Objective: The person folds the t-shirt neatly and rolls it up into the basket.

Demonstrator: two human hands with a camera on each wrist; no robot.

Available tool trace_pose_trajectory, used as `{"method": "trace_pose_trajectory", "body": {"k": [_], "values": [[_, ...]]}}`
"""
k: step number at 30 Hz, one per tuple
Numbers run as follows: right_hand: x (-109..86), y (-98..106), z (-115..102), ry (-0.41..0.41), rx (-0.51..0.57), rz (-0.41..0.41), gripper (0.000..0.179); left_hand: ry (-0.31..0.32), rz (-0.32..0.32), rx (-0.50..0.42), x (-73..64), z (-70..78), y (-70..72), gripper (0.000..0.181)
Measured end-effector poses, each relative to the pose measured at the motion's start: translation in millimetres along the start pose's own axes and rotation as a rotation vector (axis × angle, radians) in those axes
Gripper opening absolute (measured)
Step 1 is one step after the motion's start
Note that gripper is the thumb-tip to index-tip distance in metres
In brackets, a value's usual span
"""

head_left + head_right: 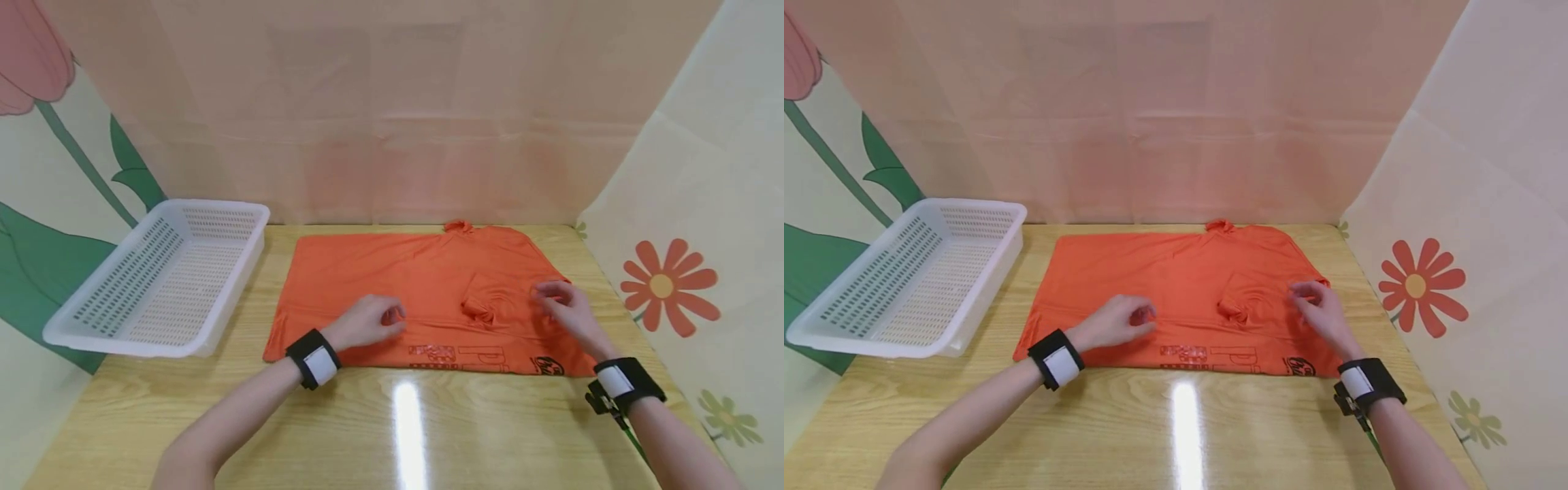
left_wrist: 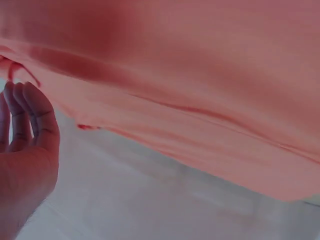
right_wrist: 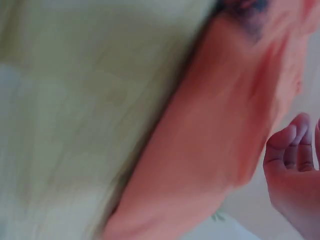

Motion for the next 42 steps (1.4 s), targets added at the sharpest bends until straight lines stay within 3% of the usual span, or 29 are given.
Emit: {"method": "trace_pose_trajectory", "body": {"k": [1,3,7,14,18,22,26,30,33,35,37,39,42], "values": [[0.2,4.1,1.1,0.004,-0.136,0.001,0.027,-0.007,-0.010,0.000,6.7,6.9,-4.3,0.019],[0.6,8.1,1.7,0.011,-0.297,-0.012,0.032,0.001,-0.021,-0.010,20.9,17.8,-11.3,0.022],[0.8,11.2,10.1,-0.022,-0.448,-0.074,0.040,0.054,-0.011,-0.050,51.4,29.5,-23.9,0.026],[-14.3,16.9,31.9,-0.151,-0.526,-0.187,0.052,0.148,-0.028,-0.158,95.2,45.7,-52.1,0.035],[-26.3,25.1,43.2,-0.221,-0.554,-0.243,0.060,0.198,-0.043,-0.181,108.8,52.3,-63.0,0.037],[-33.3,30.5,47.0,-0.206,-0.581,-0.287,0.053,0.199,-0.075,-0.211,116.3,56.5,-69.7,0.031],[-35.3,31.2,45.5,-0.135,-0.596,-0.279,0.034,0.163,-0.068,-0.211,123.7,52.1,-69.0,0.022],[-38.6,33.0,49.1,-0.135,-0.592,-0.224,0.027,0.140,0.007,-0.269,128.0,39.6,-54.4,0.014],[-40.8,35.3,51.9,-0.149,-0.592,-0.181,0.026,0.121,0.116,-0.193,127.4,29.8,-38.7,0.011],[-41.2,36.0,52.1,-0.145,-0.599,-0.172,0.025,0.118,0.160,-0.056,124.9,25.9,-34.0,0.012],[-40.9,36.0,51.7,-0.143,-0.609,-0.179,0.025,0.104,0.170,0.108,122.3,26.3,-35.1,0.014],[-38.3,36.1,48.5,-0.142,-0.606,-0.188,0.024,0.093,0.149,0.198,118.7,29.0,-39.4,0.020],[-26.9,32.1,38.2,-0.125,-0.590,-0.203,0.029,0.072,0.148,0.225,111.8,36.9,-40.9,0.032]]}}
Point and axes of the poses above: each hand's wrist, its own x-axis towards the middle knuckle, its own y-axis out of the back of the hand, z = x × y, the point moved 10 cm from there along x, towards the middle knuckle, and after that the axes turned 10 degrees about y, right-handed, at the moved point
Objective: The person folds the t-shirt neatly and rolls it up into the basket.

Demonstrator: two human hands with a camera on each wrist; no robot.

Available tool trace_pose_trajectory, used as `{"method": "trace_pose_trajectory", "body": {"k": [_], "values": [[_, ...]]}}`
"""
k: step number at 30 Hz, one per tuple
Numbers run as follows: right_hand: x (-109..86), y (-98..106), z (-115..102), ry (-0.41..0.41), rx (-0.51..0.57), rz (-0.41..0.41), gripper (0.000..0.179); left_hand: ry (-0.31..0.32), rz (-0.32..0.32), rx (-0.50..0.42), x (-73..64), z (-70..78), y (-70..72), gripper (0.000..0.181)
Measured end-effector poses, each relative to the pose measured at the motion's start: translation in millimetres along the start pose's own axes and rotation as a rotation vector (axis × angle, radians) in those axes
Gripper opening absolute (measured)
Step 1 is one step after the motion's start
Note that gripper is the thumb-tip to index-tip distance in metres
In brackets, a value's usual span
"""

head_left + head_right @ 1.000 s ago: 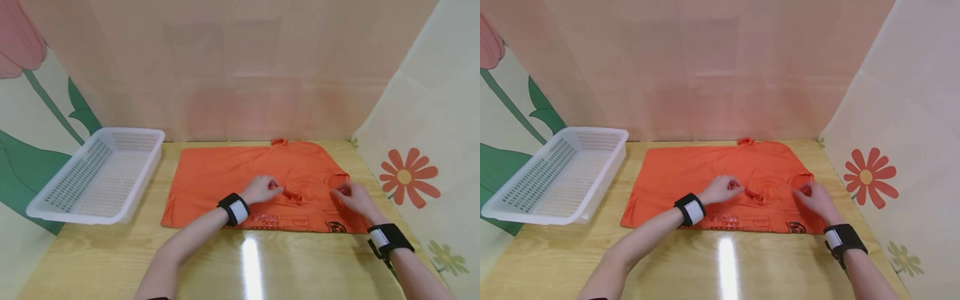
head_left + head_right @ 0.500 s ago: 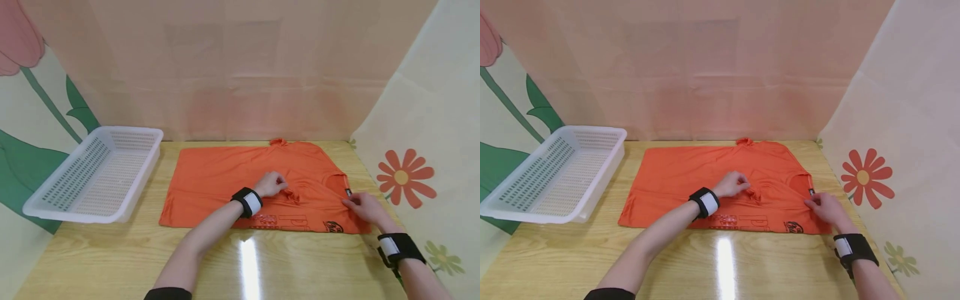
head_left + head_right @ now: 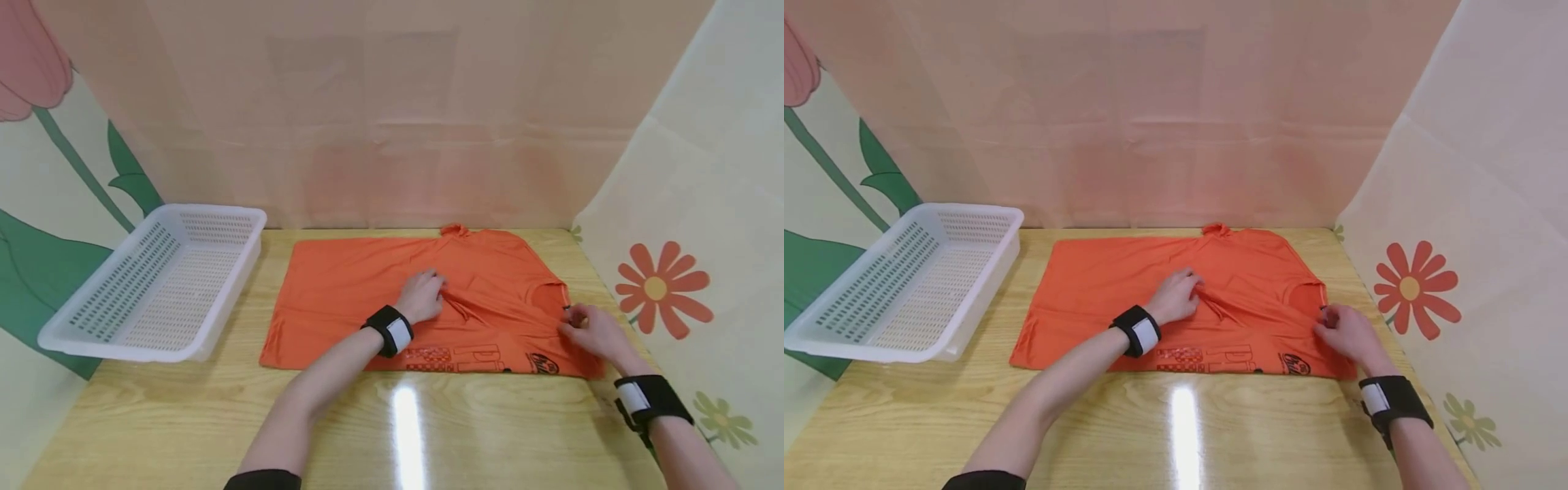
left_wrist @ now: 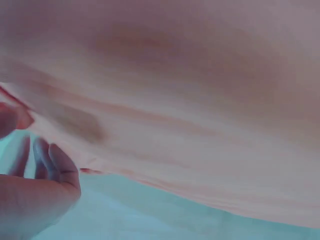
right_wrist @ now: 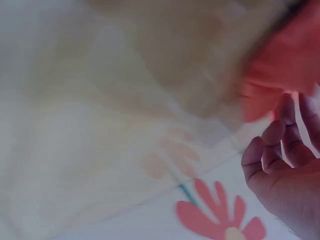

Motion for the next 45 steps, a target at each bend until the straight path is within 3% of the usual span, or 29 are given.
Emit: {"method": "trace_pose_trajectory", "body": {"k": [4,7,10,15,19,25,29,35,37,39,45], "values": [[27.2,2.9,-25.0,0.055,0.010,-0.019,0.039,-0.038,0.002,-0.091,-13.2,5.5,9.1,0.034],[50.6,-1.8,-42.5,0.081,0.004,-0.046,0.041,-0.109,-0.066,-0.140,-28.5,3.8,12.1,0.025],[72.3,-7.3,-57.1,0.106,-0.003,-0.058,0.039,-0.167,-0.155,-0.160,-47.6,-7.3,15.6,0.023],[100.7,-20.1,-69.6,0.138,-0.001,-0.065,0.037,-0.161,-0.234,-0.133,-75.4,-51.2,25.4,0.039],[115.8,-33.0,-73.8,0.116,-0.034,-0.077,0.039,-0.114,-0.267,-0.103,-97.4,-96.2,35.7,0.072],[125.6,-42.8,-76.0,0.078,-0.093,-0.099,0.039,-0.037,-0.313,-0.035,-129.3,-146.9,47.7,0.114],[126.5,-38.3,-81.4,0.082,-0.098,-0.029,0.032,0.020,-0.334,-0.026,-138.1,-169.2,43.7,0.124],[112.0,-0.3,-83.4,0.100,-0.120,0.362,0.021,0.046,-0.385,-0.030,-138.9,-177.8,36.9,0.129],[108.1,5.7,-79.5,0.079,-0.135,0.424,0.021,0.055,-0.399,-0.026,-138.9,-177.8,36.2,0.130],[107.8,5.6,-74.6,0.055,-0.142,0.410,0.025,0.063,-0.409,-0.027,-139.2,-177.7,36.0,0.131],[106.8,0.0,-57.3,0.025,-0.077,0.210,0.040,0.060,-0.402,-0.031,-140.2,-178.4,36.0,0.130]]}}
Point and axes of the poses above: each hand's wrist, its own x-axis towards the middle knuckle, its own y-axis out of the back of the hand, z = x × y, the point moved 10 cm from there along x, towards the middle knuckle, and after that the axes turned 10 degrees about y, right-handed, at the moved point
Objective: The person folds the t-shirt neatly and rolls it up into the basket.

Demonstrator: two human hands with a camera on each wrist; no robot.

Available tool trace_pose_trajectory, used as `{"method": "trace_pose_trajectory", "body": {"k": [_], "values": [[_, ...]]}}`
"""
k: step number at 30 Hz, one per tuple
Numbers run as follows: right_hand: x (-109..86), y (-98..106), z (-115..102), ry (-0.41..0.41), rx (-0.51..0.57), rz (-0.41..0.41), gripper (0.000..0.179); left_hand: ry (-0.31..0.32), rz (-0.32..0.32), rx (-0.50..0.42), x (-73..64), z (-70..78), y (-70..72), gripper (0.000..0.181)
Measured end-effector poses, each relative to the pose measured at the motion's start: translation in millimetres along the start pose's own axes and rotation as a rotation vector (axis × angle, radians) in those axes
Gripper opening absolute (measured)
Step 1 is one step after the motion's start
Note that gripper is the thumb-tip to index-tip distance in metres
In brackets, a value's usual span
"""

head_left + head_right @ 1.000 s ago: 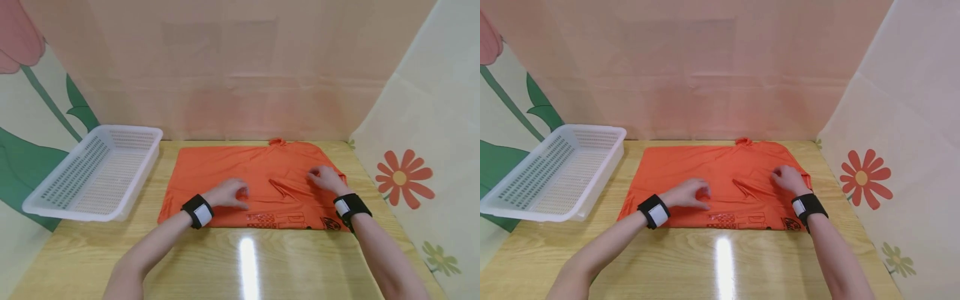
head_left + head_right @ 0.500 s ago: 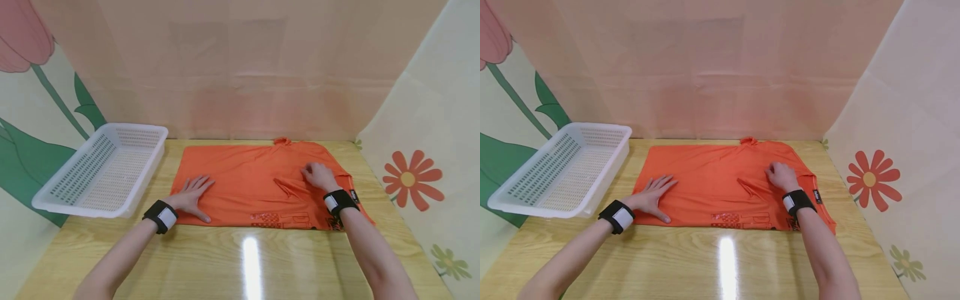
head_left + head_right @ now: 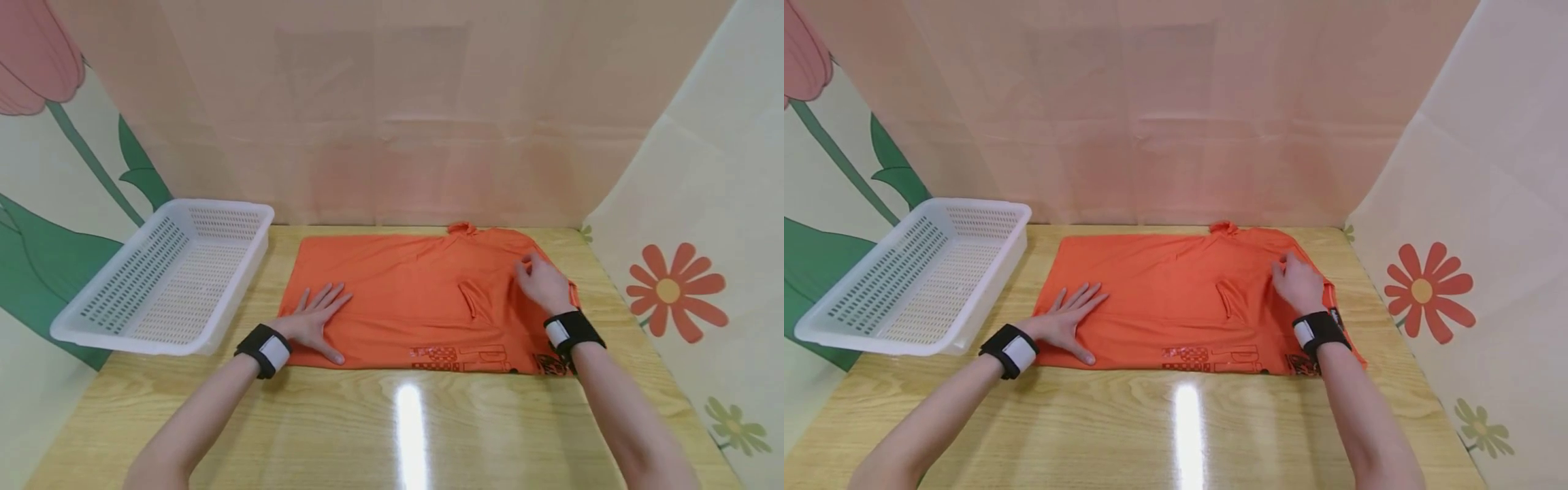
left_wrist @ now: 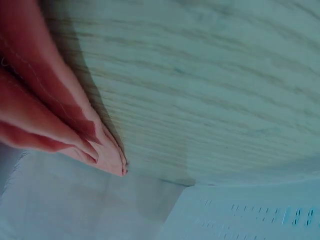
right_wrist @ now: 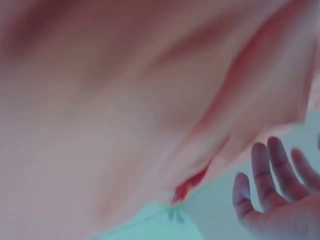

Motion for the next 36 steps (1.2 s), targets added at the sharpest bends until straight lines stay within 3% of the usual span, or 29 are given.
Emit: {"method": "trace_pose_trajectory", "body": {"k": [6,10,13,17,22,30,36], "values": [[-36.9,18.7,20.5,0.052,0.110,-0.203,0.037,-0.001,0.096,-0.056,-16.4,-6.8,14.4,0.126],[-70.5,34.1,37.6,0.074,0.070,-0.289,0.040,0.024,0.176,-0.064,-33.2,-17.6,23.6,0.122],[-91.9,38.2,46.4,0.073,0.026,-0.301,0.043,0.034,0.191,-0.067,-41.2,-24.8,23.9,0.115],[-114.6,33.1,51.3,0.045,0.019,-0.305,0.047,0.038,0.175,-0.087,-46.1,-32.2,20.0,0.104],[-132.6,19.8,53.1,0.023,0.036,-0.319,0.055,0.067,0.135,-0.057,-47.9,-40.0,11.6,0.113],[-147.4,11.3,52.0,0.070,-0.007,-0.260,0.032,0.139,0.093,0.006,-53.7,-51.5,4.0,0.125],[-160.0,12.3,51.5,0.022,-0.041,-0.317,0.029,0.179,0.059,0.045,-52.9,-62.7,-6.1,0.132]]}}
Point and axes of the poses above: each hand's wrist, its own x-axis towards the middle knuckle, its own y-axis out of the back of the hand, z = x × y, the point moved 10 cm from there along x, towards the middle knuckle, and after that the axes turned 10 degrees about y, right-handed, at the moved point
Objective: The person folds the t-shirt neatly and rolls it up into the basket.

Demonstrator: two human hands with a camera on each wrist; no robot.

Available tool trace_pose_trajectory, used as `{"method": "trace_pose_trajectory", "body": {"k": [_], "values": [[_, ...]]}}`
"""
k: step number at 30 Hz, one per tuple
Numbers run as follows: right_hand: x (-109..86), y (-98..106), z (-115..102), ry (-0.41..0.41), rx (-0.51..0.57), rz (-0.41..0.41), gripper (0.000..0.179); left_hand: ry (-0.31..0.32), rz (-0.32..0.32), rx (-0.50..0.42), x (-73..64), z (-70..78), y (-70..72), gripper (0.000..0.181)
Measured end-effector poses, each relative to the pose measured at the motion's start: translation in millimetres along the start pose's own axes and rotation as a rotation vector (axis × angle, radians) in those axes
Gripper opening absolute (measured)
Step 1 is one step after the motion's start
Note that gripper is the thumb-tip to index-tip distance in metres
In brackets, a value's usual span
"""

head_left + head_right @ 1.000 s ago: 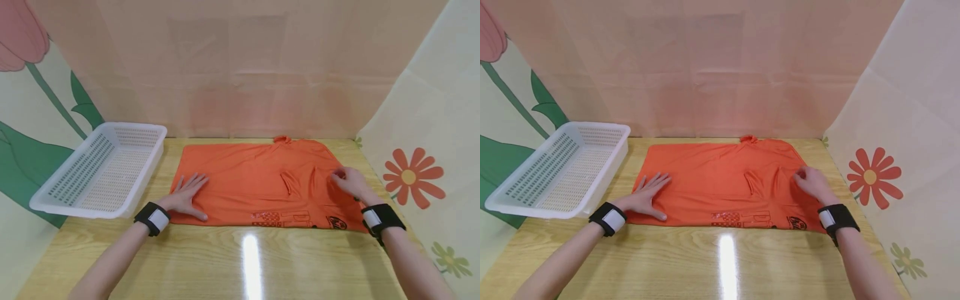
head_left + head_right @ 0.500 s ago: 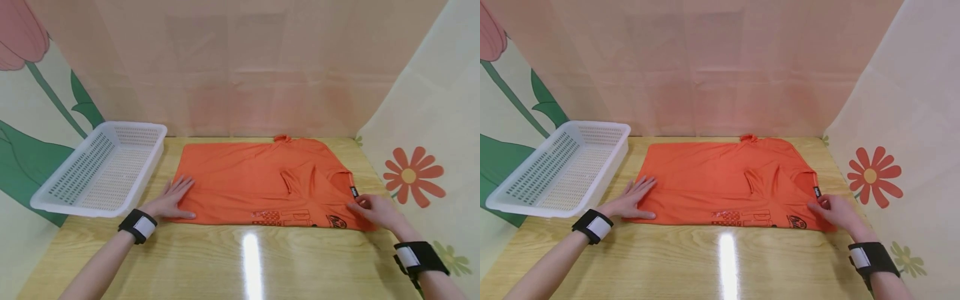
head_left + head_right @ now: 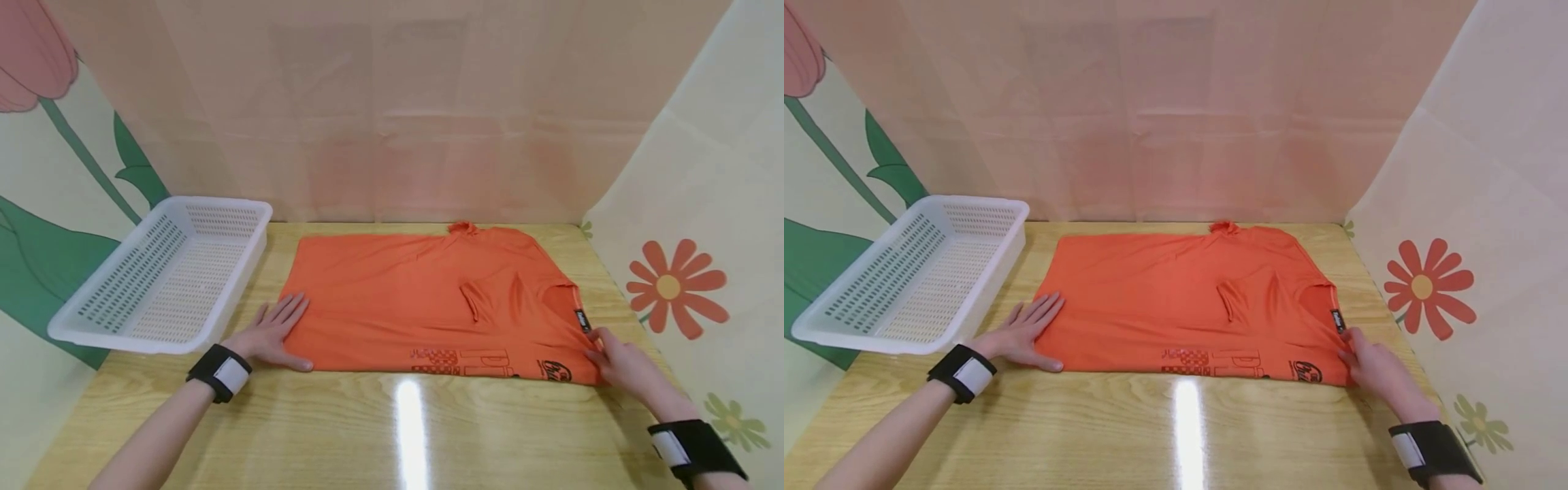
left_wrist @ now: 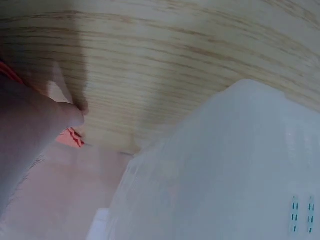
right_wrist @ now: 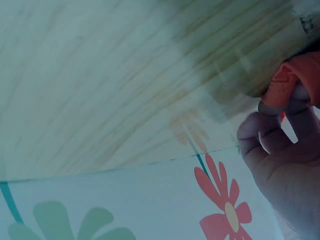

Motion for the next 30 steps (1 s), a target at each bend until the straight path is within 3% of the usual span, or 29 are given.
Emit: {"method": "trace_pose_trajectory", "body": {"k": [5,9,12,15,18,21,26,30], "values": [[-1.2,7.7,-10.3,0.068,-0.054,0.007,0.032,0.016,-0.032,0.030,-3.0,-1.1,0.1,0.133],[7.0,22.7,-30.2,0.184,-0.089,0.114,0.049,-0.006,-0.010,-0.007,-3.4,11.4,13.9,0.119],[19.1,26.8,-50.9,0.268,-0.032,0.198,0.057,-0.032,0.050,-0.042,7.3,19.3,24.1,0.108],[31.8,19.8,-66.7,0.323,0.051,0.216,0.061,-0.080,0.056,-0.101,17.7,27.2,29.3,0.110],[39.8,3.2,-70.3,0.312,0.121,0.144,0.077,-0.132,0.005,-0.165,23.8,32.1,27.7,0.124],[42.0,-15.7,-62.4,0.235,0.166,0.026,0.095,-0.156,-0.043,-0.172,25.3,32.3,23.6,0.133],[41.1,-35.7,-46.4,0.151,0.192,-0.100,0.111,-0.135,-0.078,-0.107,23.6,29.5,18.5,0.135],[39.3,-48.4,-37.4,0.129,0.190,-0.181,0.120,-0.122,-0.086,-0.079,18.5,26.8,13.2,0.139]]}}
Point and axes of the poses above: each hand's wrist, its own x-axis towards the middle knuckle, its own y-axis out of the back of the hand, z = x × y, the point moved 10 cm from there along x, towards the middle knuckle, and after that the axes turned 10 degrees about y, right-handed, at the moved point
